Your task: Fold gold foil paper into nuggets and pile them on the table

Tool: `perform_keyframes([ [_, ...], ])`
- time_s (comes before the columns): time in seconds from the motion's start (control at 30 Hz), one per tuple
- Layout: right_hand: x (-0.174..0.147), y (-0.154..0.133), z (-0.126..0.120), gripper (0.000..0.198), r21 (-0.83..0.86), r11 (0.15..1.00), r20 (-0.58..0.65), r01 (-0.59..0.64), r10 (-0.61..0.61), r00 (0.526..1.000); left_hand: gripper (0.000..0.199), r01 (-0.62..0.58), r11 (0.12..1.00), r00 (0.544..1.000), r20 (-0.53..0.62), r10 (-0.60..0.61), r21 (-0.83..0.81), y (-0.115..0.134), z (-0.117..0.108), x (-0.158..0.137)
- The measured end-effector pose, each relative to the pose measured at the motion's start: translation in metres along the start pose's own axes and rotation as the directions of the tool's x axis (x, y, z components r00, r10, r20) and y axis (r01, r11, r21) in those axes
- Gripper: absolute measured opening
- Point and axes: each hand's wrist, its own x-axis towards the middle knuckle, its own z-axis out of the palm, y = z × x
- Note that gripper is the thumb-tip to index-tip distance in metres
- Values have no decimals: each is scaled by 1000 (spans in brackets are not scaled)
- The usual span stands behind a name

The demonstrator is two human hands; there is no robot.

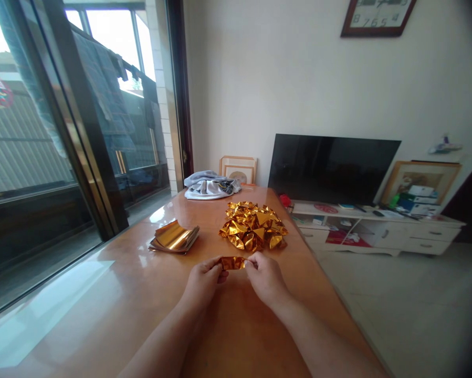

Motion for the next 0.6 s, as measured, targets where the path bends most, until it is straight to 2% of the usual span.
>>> perform_keyframes([
  [0.37,-2,-2,1,22,-10,999,54,43,-42,998,32,-23,996,999,30,20,90,-5,-2,5],
  [0.47,-1,-2,0,24,63,998,73,-9,4,997,33,8,998,1000,22,-10,70,-1,-2,3],
  [0.6,2,2,1,29,218,965,153,-148,116,981,32,15,999,999,28,-16,44,3,-1,-1],
])
